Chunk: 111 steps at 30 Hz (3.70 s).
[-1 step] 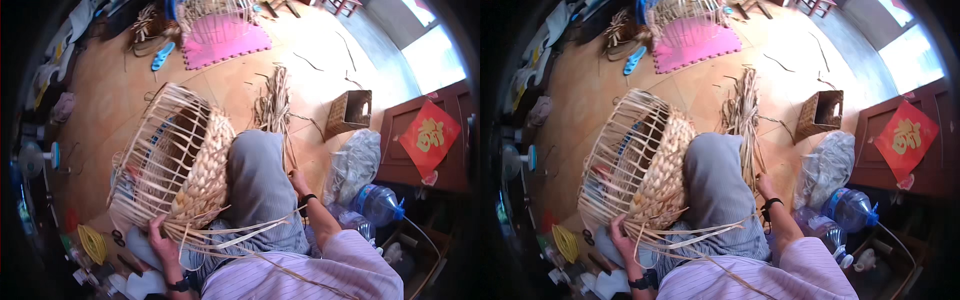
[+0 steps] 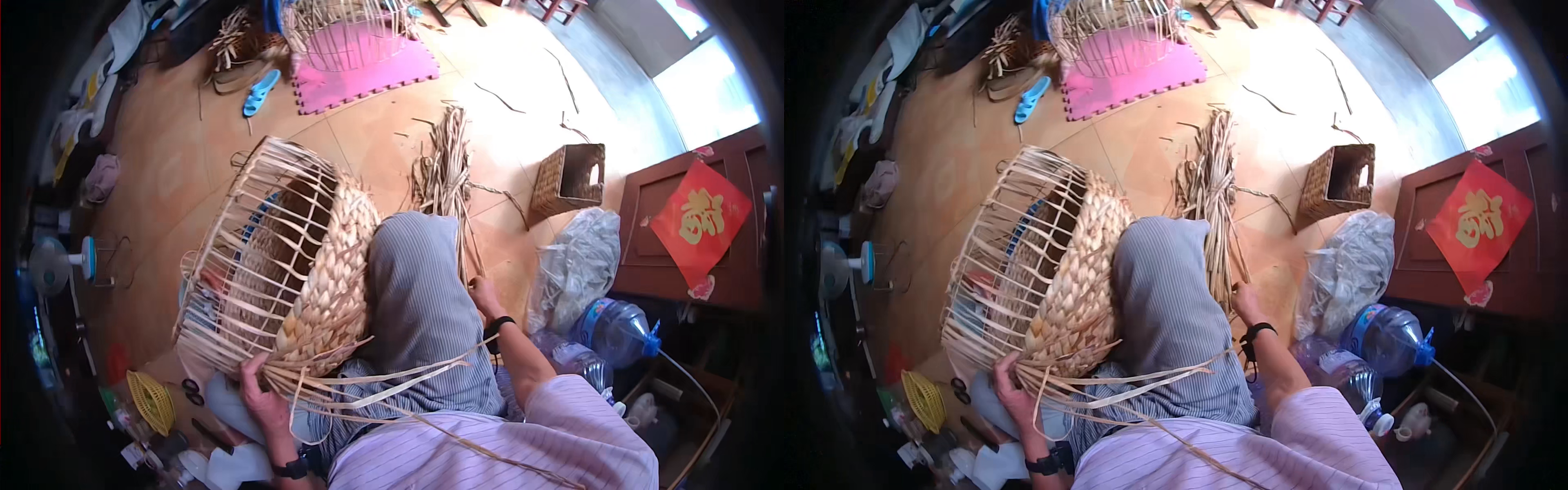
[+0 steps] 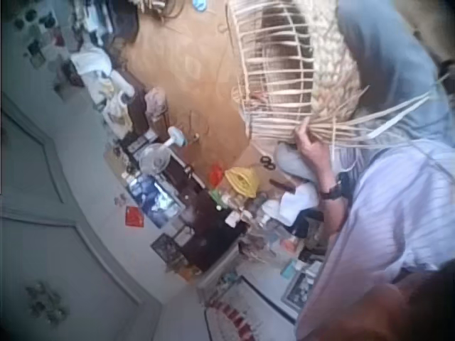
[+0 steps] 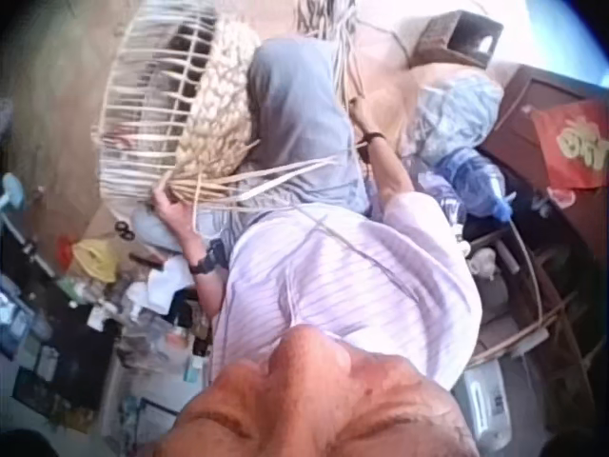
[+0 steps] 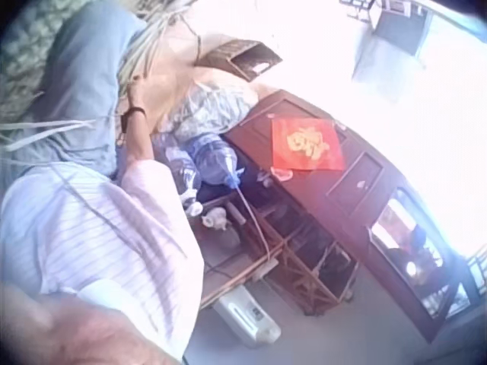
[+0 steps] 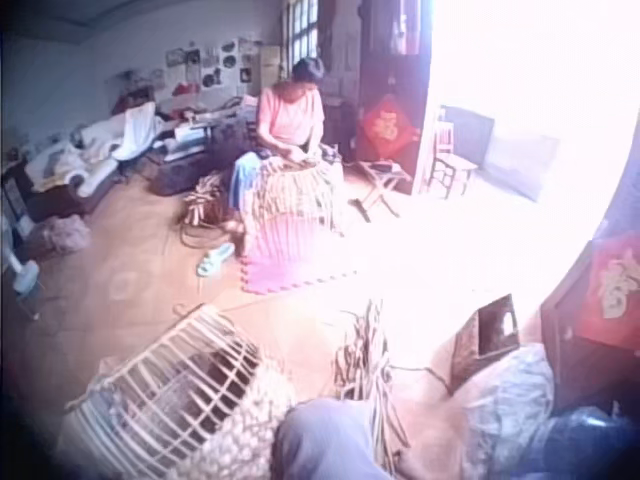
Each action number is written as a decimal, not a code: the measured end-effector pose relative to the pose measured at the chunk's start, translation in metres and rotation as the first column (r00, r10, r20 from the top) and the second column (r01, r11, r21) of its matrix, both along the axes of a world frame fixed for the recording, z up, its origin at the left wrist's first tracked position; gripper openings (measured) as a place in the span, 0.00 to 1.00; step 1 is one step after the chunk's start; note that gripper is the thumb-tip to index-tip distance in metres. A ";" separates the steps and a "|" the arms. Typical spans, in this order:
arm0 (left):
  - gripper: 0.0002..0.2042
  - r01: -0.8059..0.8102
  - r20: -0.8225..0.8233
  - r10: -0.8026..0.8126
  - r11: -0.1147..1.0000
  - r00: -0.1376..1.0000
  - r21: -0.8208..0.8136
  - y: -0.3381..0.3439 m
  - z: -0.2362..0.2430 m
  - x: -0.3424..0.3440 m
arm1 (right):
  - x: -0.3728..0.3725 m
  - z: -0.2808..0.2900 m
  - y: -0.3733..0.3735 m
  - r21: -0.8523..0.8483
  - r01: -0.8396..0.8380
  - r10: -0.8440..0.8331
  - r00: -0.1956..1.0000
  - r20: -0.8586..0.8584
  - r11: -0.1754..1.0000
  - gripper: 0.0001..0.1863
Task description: Weaving a bamboo or wicker basket by hand.
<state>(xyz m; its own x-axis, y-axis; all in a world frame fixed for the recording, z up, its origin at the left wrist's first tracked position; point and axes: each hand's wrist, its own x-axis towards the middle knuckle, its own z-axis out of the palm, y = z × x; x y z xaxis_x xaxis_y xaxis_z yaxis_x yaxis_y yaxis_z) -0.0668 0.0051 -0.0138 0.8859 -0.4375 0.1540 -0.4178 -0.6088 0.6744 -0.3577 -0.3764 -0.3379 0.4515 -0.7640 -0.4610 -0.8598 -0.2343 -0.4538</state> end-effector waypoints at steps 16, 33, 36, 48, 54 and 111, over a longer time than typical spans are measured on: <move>0.18 -0.078 0.036 0.078 0.997 0.996 -0.007 0.000 -0.013 -0.005 | 0.015 -0.038 -0.054 0.034 -0.029 0.027 0.998 0.062 0.999 0.13; 0.22 -0.168 -0.045 0.169 0.985 0.985 0.030 -0.009 -0.003 -0.012 | 0.157 -0.047 -0.089 -0.264 -0.551 0.569 0.822 -0.011 0.792 0.10; 0.22 -0.139 -0.051 0.140 0.990 0.989 0.010 -0.009 -0.003 -0.012 | 0.148 -0.022 -0.099 -0.197 -0.517 0.522 0.852 -0.027 0.833 0.09; 0.18 -0.054 0.025 0.055 0.998 0.998 -0.016 -0.008 -0.008 -0.009 | 0.069 0.016 -0.103 -0.415 -0.330 0.365 0.931 0.005 0.848 0.09; 0.14 -0.007 0.103 0.007 1.000 0.995 -0.001 -0.012 -0.005 -0.008 | 0.036 0.038 -0.113 -0.375 -0.236 0.219 0.972 -0.089 0.897 0.12; 0.10 -0.199 -0.518 -0.435 0.593 0.736 -0.781 0.026 0.069 -0.048 | 0.165 0.414 0.126 -0.392 -0.705 0.758 0.318 0.570 0.591 0.10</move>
<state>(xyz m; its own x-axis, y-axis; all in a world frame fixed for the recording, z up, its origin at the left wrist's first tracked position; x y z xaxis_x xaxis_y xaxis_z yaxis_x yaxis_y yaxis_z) -0.1146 0.0314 0.0550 0.8388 -0.5407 -0.0637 0.2498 0.2783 0.9275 -0.1928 -0.2505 0.0763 0.9745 0.0183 0.2235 0.1790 -0.6640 -0.7260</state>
